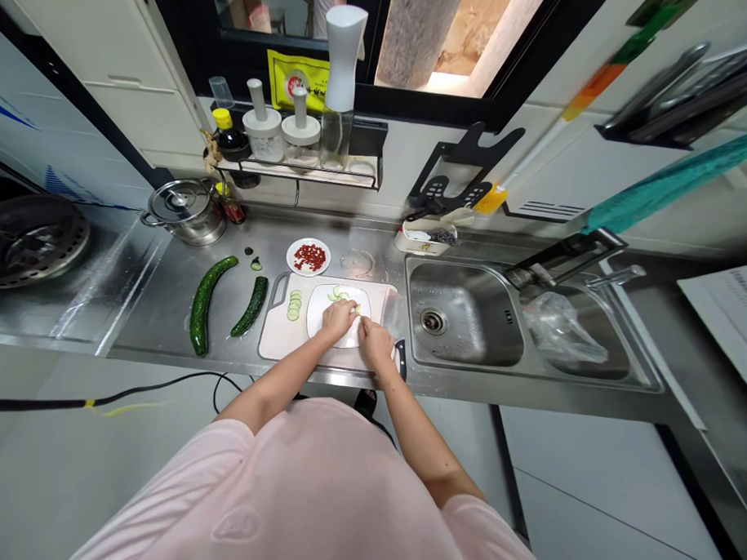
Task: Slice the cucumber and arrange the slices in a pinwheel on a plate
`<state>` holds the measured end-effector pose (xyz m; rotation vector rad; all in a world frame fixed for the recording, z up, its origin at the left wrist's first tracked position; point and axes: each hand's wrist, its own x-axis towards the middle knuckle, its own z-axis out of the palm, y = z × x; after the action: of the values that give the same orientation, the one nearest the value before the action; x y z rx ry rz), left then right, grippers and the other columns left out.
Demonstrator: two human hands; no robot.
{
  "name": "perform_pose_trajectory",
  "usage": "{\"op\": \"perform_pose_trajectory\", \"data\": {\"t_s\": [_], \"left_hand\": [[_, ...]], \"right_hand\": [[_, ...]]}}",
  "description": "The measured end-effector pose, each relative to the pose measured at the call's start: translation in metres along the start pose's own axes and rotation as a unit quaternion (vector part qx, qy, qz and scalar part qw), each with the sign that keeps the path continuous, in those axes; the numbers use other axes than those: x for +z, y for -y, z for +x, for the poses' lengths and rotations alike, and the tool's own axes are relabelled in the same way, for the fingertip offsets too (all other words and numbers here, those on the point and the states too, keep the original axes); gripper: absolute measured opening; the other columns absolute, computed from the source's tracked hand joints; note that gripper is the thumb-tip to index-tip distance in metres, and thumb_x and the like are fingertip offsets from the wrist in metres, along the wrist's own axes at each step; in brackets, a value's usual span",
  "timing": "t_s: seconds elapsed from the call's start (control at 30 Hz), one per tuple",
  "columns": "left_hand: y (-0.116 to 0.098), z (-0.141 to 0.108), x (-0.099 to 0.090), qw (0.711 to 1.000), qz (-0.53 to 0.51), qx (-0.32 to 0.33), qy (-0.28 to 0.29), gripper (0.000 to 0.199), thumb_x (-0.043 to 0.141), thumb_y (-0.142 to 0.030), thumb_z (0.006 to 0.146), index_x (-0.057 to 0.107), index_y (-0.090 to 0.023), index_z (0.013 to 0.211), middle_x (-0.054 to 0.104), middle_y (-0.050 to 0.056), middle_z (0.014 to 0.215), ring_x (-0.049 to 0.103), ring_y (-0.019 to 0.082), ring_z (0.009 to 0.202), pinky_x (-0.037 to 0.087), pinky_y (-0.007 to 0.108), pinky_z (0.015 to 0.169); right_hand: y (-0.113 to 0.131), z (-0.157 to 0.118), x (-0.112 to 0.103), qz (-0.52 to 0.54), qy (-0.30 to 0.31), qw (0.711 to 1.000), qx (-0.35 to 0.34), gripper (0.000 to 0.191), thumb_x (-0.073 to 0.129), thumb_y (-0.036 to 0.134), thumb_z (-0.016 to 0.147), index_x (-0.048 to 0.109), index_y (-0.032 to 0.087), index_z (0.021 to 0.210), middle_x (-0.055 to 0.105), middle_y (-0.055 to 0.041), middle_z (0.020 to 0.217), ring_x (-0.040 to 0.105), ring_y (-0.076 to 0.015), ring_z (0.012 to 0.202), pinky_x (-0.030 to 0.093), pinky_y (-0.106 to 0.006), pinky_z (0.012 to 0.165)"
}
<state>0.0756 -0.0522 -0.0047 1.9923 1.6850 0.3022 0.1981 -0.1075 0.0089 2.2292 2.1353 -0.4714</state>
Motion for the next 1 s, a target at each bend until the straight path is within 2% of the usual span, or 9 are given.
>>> {"op": "perform_pose_trajectory", "data": {"t_s": [0.33, 0.57, 1.0], "left_hand": [[0.0004, 0.0027, -0.0006, 1.0, 0.017, 0.004, 0.002, 0.026, 0.054, -0.033, 0.086, 0.062, -0.026, 0.11, 0.062, 0.005, 0.106, 0.055, 0.018, 0.098, 0.042, 0.028, 0.081], [-0.0006, 0.0015, -0.0005, 1.0, 0.008, 0.005, -0.007, 0.028, 0.052, -0.033, 0.087, 0.06, -0.026, 0.113, 0.061, 0.005, 0.107, 0.055, 0.018, 0.099, 0.042, 0.027, 0.082], [0.0022, 0.0026, 0.002, 1.0, 0.021, 0.009, -0.003, 0.026, 0.053, -0.032, 0.087, 0.06, -0.025, 0.111, 0.061, 0.005, 0.107, 0.055, 0.019, 0.1, 0.042, 0.028, 0.082]], "right_hand": [[0.0021, 0.0017, -0.0028, -0.019, 0.023, 1.0, 0.004, 0.037, 0.027, 0.033, 0.098, 0.053, 0.025, 0.124, 0.065, -0.0075, 0.098, 0.06, -0.0158, 0.084, 0.034, -0.024, 0.07], [0.001, 0.0008, -0.0011, -0.007, 0.004, 1.0, -0.001, 0.037, 0.029, 0.036, 0.098, 0.05, 0.026, 0.127, 0.065, -0.007, 0.101, 0.06, -0.0166, 0.085, 0.035, -0.025, 0.07], [0.0006, 0.0016, -0.0027, -0.019, 0.023, 1.0, -0.003, 0.038, 0.029, 0.036, 0.098, 0.05, 0.025, 0.128, 0.065, -0.0076, 0.098, 0.06, -0.0168, 0.085, 0.035, -0.025, 0.071]]}}
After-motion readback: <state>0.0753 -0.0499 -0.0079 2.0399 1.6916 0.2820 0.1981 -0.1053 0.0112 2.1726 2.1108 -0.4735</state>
